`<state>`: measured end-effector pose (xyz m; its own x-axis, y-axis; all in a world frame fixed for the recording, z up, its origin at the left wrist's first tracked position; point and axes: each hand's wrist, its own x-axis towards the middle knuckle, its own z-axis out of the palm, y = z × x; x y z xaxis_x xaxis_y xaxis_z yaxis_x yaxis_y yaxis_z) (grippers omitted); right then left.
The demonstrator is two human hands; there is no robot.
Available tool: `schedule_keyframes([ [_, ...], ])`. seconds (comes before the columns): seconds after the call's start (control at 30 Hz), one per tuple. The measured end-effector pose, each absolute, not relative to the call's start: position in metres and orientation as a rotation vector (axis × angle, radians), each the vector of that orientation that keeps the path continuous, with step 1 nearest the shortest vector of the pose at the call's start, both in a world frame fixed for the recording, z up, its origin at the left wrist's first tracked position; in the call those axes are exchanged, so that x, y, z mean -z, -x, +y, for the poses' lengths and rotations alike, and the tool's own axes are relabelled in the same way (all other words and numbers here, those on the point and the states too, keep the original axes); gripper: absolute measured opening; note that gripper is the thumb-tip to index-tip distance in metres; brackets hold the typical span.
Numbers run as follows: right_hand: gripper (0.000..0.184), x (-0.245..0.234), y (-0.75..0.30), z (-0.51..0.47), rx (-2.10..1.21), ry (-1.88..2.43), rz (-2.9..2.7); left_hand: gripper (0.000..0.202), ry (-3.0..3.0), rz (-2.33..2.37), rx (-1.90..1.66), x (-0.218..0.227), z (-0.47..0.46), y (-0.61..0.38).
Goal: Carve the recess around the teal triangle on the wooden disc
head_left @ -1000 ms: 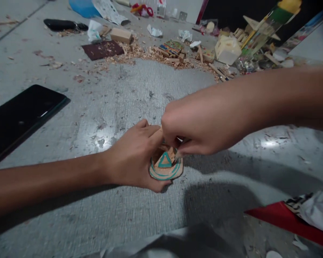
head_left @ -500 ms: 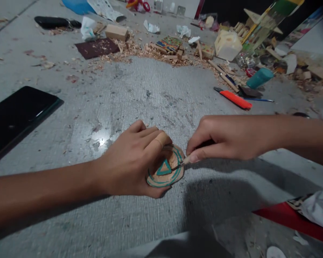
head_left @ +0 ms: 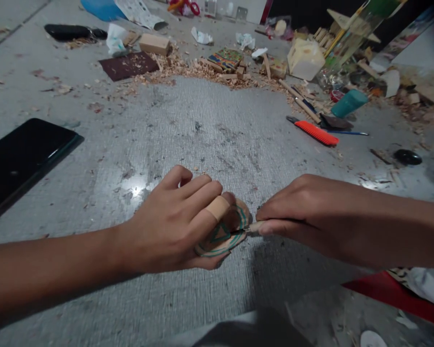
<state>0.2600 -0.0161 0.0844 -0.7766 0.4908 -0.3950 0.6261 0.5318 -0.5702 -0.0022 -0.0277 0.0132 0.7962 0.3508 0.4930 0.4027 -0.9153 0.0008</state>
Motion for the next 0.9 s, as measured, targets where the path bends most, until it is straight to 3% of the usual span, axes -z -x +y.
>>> schedule_keyframes([
  [0.17, 0.045, -0.079, -0.260, -0.025, 1.145, -1.034, 2.358, 0.047, 2.715, -0.622, 0.846, -0.013, -0.025, 0.002],
  [0.27, 0.043, -0.077, -0.261, -0.033, 1.122, -1.014, 2.467, 0.054, 2.819, -0.751, 0.833, -0.011, -0.020, 0.003],
  [0.43, 0.036, -0.086, -0.268, -0.038, 0.822, -1.043, 2.782, 0.068, 2.999, -1.015, 0.843, -0.009, -0.015, 0.005],
  [0.63, 0.020, -0.097, -0.266, -0.039, 0.122, -0.976, 3.029, 0.069, 3.102, -1.080, 0.913, -0.011, -0.014, 0.004],
  [0.9, 0.021, -0.092, -0.264, -0.031, 0.109, -0.941, 3.015, 0.069, 3.138, -1.087, 0.887, -0.010, -0.016, 0.003],
])
